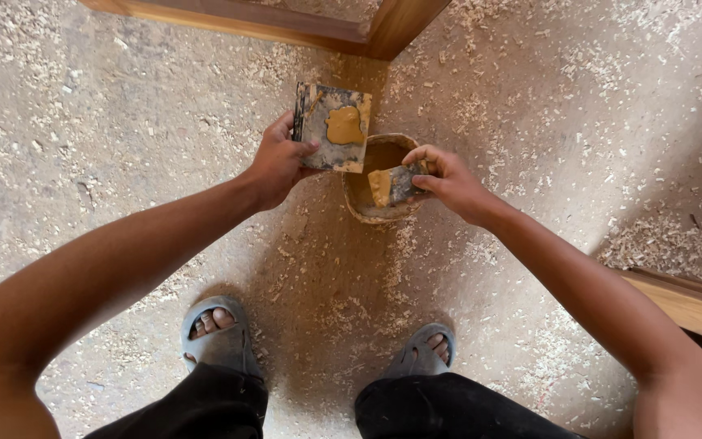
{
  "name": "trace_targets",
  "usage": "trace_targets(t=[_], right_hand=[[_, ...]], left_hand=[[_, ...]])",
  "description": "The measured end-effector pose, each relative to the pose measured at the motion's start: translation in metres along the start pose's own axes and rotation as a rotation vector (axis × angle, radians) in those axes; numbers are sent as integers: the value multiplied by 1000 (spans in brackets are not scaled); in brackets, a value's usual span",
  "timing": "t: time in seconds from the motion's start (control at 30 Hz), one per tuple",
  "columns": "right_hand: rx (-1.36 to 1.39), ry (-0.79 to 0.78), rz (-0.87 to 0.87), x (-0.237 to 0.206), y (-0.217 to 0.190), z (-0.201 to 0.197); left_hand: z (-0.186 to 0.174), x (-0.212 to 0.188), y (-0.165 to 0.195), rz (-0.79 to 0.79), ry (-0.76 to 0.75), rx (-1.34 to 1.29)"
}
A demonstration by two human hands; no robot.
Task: The person scoops wood filler from a bucket onto a putty knife, spreads it on a small board, then applies the filler to a rectangular wooden tabletop using the putty knife. The person works along the edges and surface of the tabletop, smoothing the filler into the wood grain.
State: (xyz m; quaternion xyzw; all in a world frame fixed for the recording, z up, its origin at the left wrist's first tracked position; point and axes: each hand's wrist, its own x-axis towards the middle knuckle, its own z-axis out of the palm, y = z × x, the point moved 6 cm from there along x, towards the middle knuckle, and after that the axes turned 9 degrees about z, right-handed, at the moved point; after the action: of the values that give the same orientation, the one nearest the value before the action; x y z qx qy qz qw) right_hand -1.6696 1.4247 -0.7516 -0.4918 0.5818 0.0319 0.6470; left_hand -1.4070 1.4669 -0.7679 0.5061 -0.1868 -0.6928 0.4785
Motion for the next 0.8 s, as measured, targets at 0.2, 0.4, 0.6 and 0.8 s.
trace_targets(t=[0.2, 0.4, 0.6, 0.8], right_hand=[[-156, 188, -369, -33, -36, -20], [-555, 394, -1089, -54, -56, 2], [-762, 343, -1214, -61, -53, 14], [-768, 370, -1241, -67, -53, 11]], left_hand=[[13, -6, -1, -29, -46, -5], [27, -13, -2, -53, -119, -42], [28, -14, -2, -51, -135, -46], [25, -15, -1, -56, -112, -30]])
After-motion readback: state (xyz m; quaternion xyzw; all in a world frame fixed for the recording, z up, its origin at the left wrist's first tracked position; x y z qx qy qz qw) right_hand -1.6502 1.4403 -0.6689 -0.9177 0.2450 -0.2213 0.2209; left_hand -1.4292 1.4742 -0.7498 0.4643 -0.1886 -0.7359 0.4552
